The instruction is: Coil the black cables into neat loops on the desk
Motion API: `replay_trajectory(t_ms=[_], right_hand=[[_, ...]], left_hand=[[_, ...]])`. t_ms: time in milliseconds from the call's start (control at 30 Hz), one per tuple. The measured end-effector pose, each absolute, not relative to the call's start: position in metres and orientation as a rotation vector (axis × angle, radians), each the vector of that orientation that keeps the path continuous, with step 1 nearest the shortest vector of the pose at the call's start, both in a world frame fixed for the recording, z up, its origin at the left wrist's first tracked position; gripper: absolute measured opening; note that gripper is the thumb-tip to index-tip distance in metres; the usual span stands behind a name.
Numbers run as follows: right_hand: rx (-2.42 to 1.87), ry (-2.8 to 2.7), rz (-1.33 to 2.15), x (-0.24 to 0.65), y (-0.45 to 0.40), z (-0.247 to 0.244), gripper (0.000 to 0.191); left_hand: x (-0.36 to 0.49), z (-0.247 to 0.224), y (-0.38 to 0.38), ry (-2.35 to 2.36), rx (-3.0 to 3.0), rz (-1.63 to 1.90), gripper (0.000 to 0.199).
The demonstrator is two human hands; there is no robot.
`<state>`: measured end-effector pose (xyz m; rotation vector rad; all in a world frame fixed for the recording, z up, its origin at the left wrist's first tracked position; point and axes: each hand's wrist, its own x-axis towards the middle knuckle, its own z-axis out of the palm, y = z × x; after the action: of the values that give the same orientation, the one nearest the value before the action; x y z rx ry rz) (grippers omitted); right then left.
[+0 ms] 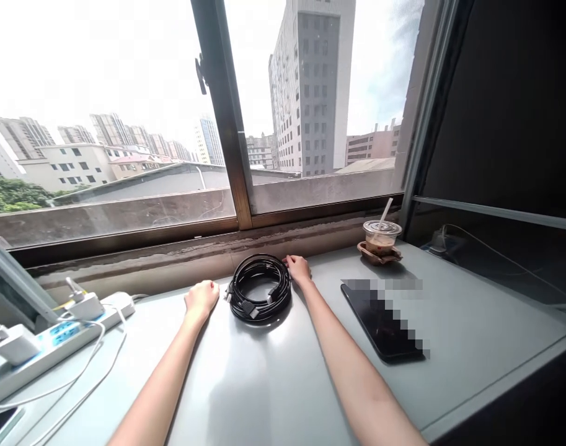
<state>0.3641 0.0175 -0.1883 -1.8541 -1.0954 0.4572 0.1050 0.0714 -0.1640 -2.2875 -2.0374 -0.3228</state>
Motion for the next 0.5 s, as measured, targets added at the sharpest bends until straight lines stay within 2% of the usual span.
replay_trajectory(t_ms=[233,500], right_hand=[[-1.903,-1.274,0.446,0.376,0.012,-0.19,0.028],[-2.148,-1.419,0.21,0.372,0.005,-0.186,0.028]], left_hand=[[0.101,-0.168,0.07,-2.003,-2.269,-0.348,0.039],[0.101,-0.172,0.07,-2.011,-2.264,-0.382,0.038]])
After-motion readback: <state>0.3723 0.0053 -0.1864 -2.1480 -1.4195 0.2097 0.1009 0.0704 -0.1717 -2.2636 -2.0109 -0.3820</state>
